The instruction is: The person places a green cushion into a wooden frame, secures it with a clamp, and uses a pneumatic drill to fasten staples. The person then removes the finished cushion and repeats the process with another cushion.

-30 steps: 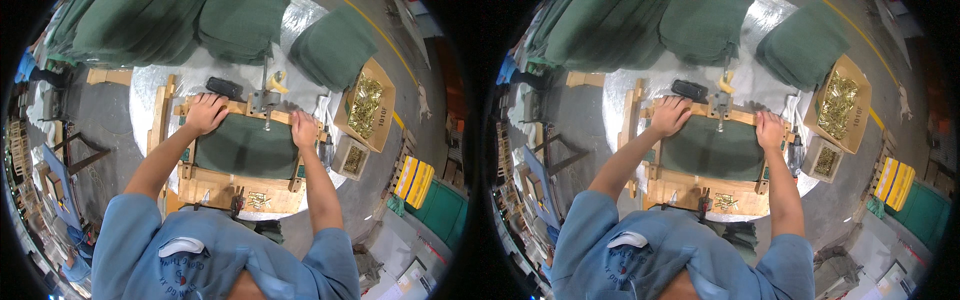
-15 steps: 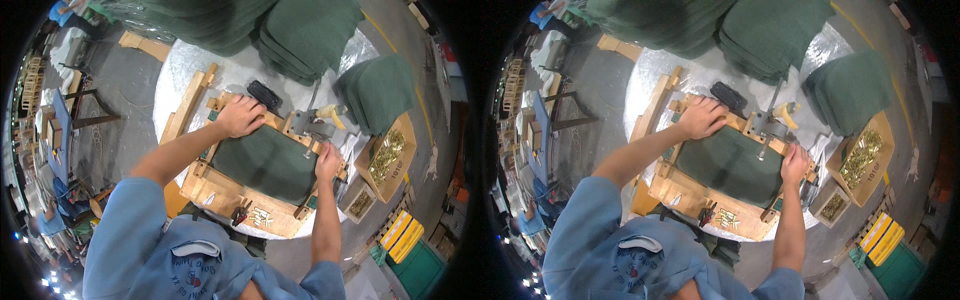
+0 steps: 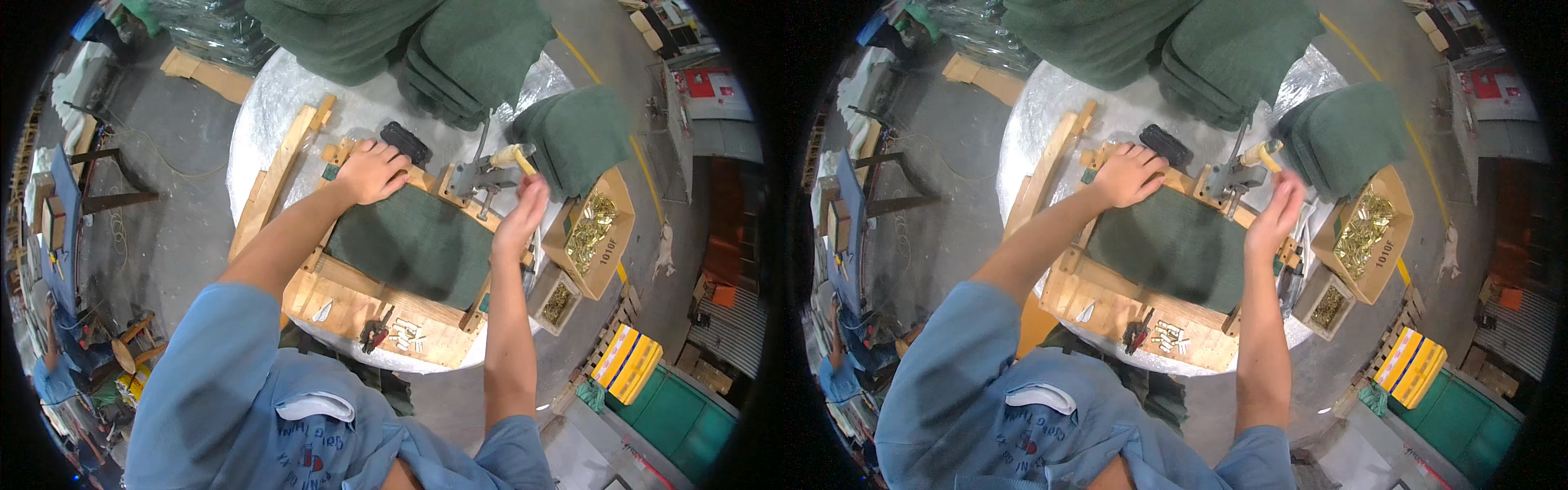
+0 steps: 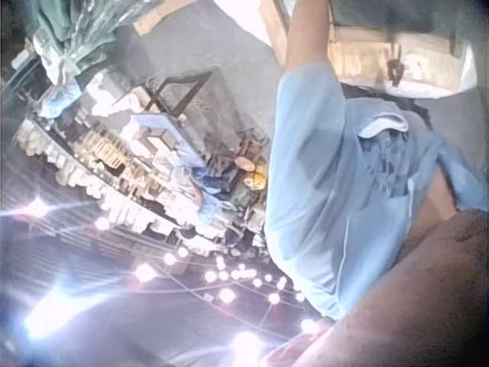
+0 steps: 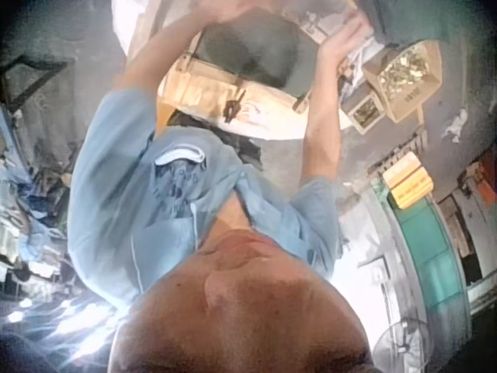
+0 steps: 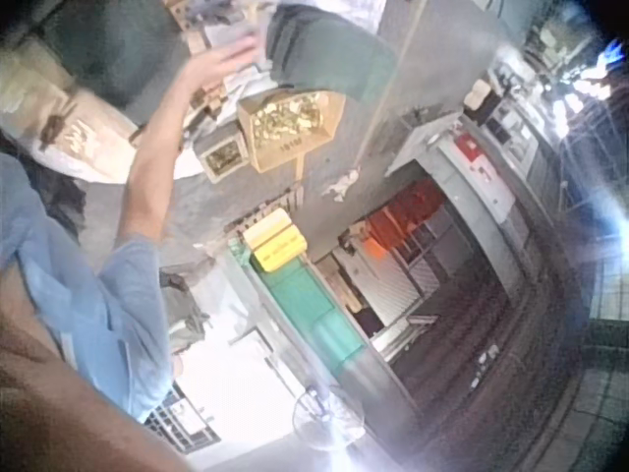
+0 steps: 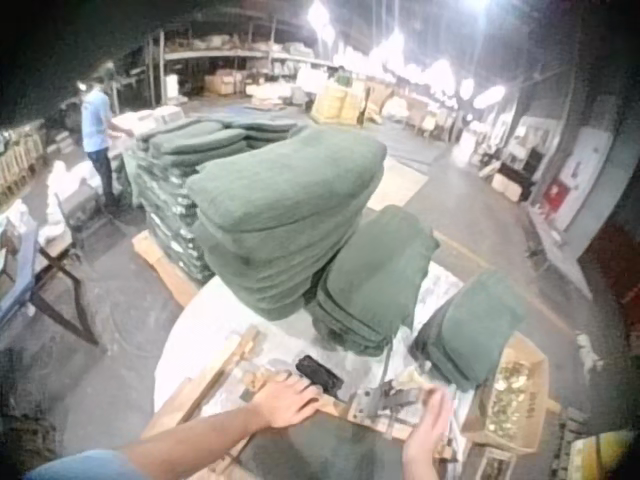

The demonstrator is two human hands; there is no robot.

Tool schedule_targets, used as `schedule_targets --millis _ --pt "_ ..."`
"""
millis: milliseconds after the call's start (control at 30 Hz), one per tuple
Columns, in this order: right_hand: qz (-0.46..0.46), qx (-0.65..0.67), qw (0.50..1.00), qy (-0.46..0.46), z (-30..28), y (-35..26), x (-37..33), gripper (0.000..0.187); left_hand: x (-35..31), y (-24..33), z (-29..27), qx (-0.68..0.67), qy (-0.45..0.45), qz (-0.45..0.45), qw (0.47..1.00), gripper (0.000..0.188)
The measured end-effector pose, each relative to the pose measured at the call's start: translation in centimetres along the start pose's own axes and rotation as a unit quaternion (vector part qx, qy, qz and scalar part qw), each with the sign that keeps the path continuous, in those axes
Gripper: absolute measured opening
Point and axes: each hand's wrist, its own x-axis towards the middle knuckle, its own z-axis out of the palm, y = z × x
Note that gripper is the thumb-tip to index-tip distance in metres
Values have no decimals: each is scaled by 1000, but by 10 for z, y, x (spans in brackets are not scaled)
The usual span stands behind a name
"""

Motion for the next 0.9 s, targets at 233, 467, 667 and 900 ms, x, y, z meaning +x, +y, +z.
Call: schedule_targets --millis 233,467,667,900 --pt "-114 -187 976 2 71 -116 36 33 -6 -3 -7 -27 -13 -14 999 37" --pt "-149 -314 938 4 68 -105 41 30 -8 -2 -2 -34 14 -8 999 37" --pt "-152 -332 931 3 76 -103 49 25 -40 -1 -19 -39 147 -16 988 46" --pt "-113 -342 933 15 68 -97 48 22 -201 -41 -48 73 78 -443 890 103"
